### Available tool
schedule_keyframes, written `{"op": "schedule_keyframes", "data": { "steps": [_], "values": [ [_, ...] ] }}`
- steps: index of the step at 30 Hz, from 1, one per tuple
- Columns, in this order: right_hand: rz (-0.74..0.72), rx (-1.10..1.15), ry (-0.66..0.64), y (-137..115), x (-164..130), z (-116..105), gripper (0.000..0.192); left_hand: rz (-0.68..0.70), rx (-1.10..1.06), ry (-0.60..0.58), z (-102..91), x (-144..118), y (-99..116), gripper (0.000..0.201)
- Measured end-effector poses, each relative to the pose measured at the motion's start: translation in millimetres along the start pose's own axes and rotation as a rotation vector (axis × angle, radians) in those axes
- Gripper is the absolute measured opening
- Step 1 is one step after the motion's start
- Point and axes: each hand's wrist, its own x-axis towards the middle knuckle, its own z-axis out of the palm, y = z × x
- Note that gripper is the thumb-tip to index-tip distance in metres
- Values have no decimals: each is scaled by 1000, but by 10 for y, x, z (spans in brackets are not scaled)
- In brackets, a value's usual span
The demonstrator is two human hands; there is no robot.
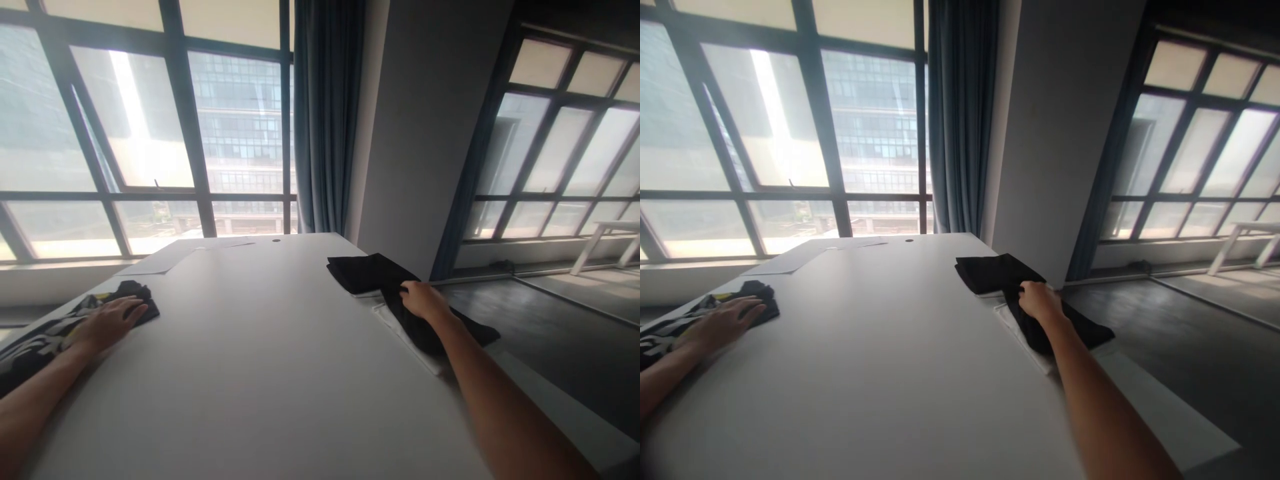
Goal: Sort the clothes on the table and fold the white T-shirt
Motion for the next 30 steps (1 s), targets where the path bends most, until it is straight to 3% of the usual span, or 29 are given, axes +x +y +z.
{"op": "schedule_keyframes", "data": {
  "steps": [3,6,8,10,11,13,17,19,22,25,28,30],
  "values": [
    [-178,314,235,-408,-163,-335,31,136,-150,-74,-122,-248,744,68],
    [-507,744,91,-1043,-398,-606,46,210,-421,-256,-303,-594,1722,70],
    [-597,888,-3,-1462,-551,-699,54,271,-617,-328,-422,-827,2304,76],
    [-644,931,-6,-1775,-652,-703,58,315,-763,-350,-513,-1004,2695,80],
    [-654,932,6,-1874,-674,-673,59,284,-791,-309,-548,-1059,2800,71],
    [-632,926,57,-1952,-660,-559,60,198,-758,-227,-609,-1100,2831,49],
    [-364,1007,239,-1793,-518,-242,59,44,-698,57,-777,-1020,2490,37],
    [-264,1088,276,-1686,-479,-111,57,48,-642,281,-897,-987,2330,31],
    [-314,1067,308,-1581,-499,2,56,111,-545,486,-1045,-1002,2235,22],
    [-357,864,381,-1489,-522,40,54,123,-514,431,-1069,-1039,2229,19],
    [-285,742,420,-1373,-485,54,53,162,-491,269,-979,-1041,2202,24],
    [-258,736,456,-1308,-460,39,52,159,-497,232,-910,-1025,2166,34]
  ]
}}
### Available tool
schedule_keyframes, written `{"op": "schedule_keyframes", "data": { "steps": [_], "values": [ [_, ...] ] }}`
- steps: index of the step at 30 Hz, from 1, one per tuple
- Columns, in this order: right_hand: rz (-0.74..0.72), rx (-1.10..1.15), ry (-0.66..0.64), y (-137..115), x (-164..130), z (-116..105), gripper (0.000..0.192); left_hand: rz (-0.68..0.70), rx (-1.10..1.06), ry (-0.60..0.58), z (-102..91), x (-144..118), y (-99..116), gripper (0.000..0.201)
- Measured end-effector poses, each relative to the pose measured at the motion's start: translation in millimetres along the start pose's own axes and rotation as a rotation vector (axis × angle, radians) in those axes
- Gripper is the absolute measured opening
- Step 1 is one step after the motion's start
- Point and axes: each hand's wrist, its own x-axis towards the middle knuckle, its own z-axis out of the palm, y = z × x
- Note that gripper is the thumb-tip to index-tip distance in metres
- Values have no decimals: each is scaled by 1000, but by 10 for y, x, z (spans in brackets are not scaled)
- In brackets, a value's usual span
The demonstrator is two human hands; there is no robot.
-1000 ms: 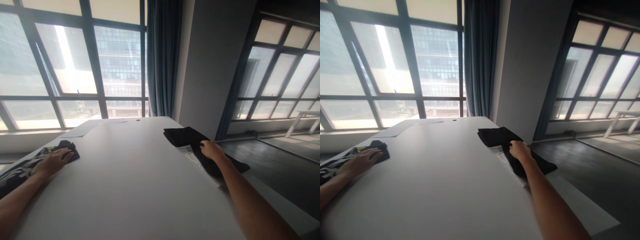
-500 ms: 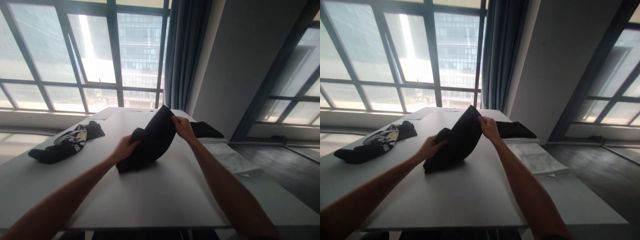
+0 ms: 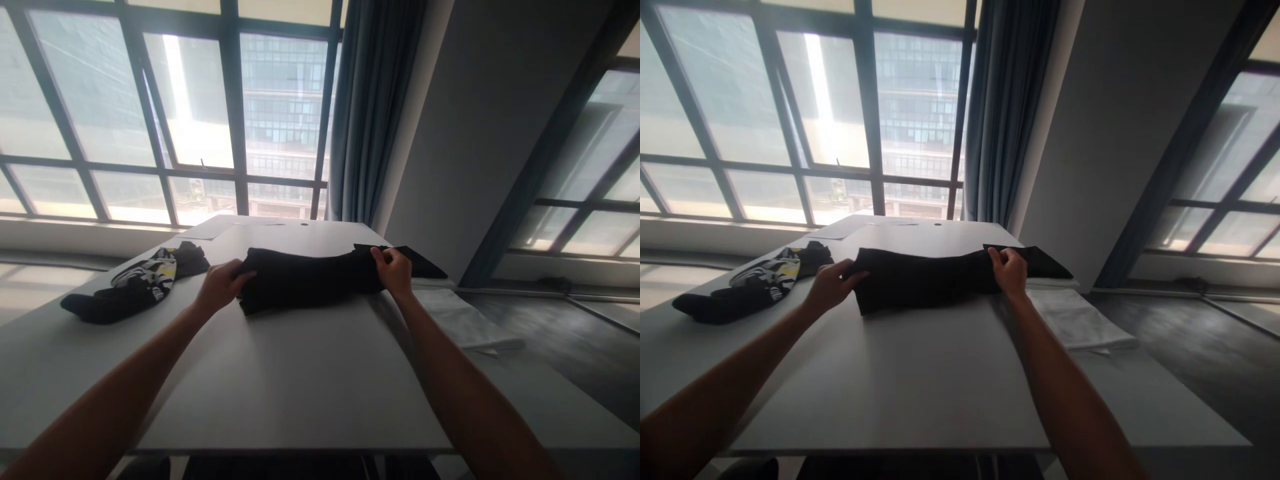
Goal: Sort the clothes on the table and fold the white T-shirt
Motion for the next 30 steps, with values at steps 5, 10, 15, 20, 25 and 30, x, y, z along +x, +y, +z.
{"op": "schedule_keyframes", "data": {
  "steps": [5,10,15,20,25,30],
  "values": [
    [-194,212,-22,-162,53,-176,44,-254,-325,54,-17,55,-26,38],
    [-193,341,-27,-326,112,-96,37,-268,-804,107,-75,203,55,49],
    [3,6,-288,-125,-49,267,38,-167,-389,-212,112,126,-380,97],
    [-231,10,-1030,-103,-253,223,46,-193,113,-711,191,-44,-861,75],
    [-248,-224,-1220,-196,-370,236,27,-187,138,-626,134,26,-828,46],
    [-274,-274,-810,-296,-365,290,20,-205,131,-155,-41,113,-697,41]
  ]
}}
